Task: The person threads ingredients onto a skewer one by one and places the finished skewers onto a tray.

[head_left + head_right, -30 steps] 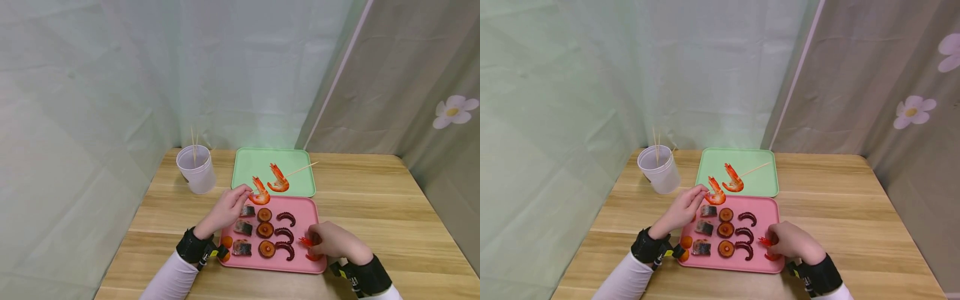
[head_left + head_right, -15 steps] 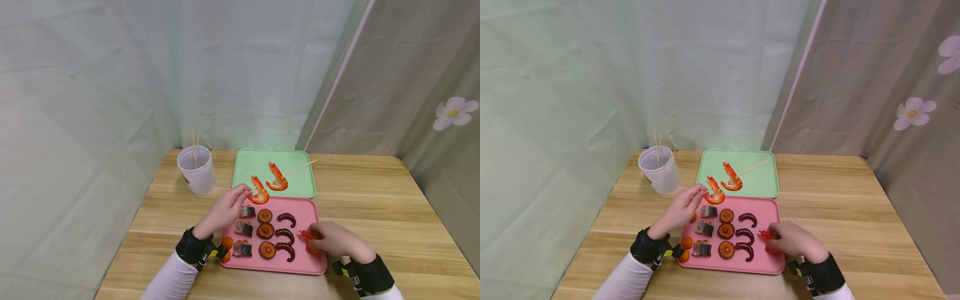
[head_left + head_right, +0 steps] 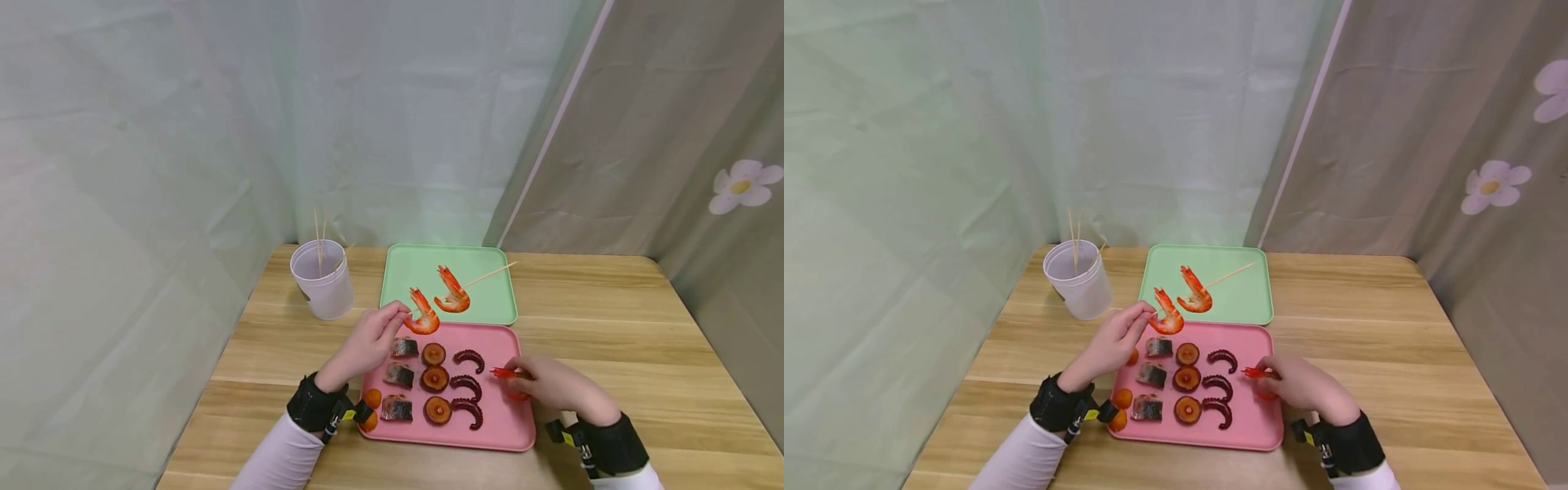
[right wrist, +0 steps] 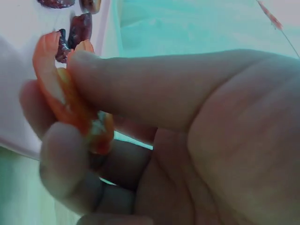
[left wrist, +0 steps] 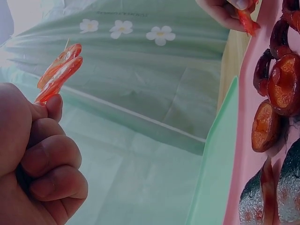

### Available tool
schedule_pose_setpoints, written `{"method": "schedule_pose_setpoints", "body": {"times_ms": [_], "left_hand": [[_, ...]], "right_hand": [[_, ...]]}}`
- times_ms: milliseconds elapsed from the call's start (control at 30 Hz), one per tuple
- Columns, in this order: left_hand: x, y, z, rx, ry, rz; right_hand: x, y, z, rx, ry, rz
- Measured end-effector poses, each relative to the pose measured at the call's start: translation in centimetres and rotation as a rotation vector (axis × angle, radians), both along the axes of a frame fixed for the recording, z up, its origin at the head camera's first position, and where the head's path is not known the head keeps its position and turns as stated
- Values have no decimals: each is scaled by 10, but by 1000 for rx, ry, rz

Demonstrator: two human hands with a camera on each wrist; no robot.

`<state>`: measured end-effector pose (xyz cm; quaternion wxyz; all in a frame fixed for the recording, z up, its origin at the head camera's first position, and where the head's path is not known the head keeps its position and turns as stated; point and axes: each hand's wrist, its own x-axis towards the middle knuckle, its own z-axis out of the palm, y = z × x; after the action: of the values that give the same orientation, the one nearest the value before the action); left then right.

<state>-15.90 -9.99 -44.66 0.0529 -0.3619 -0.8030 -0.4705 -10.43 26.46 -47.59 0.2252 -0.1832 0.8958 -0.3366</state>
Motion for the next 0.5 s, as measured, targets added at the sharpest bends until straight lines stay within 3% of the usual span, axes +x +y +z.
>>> {"method": "schedule_pose_setpoints", "body": {"times_ms": [200,500], "left_hand": [[0,0,-1,6,-3,0],[0,0,-1,10,14,-6]], "right_hand": [[-3,1,4,-8,46,-42],[-12,-10,21,-93,230,-200]]}}
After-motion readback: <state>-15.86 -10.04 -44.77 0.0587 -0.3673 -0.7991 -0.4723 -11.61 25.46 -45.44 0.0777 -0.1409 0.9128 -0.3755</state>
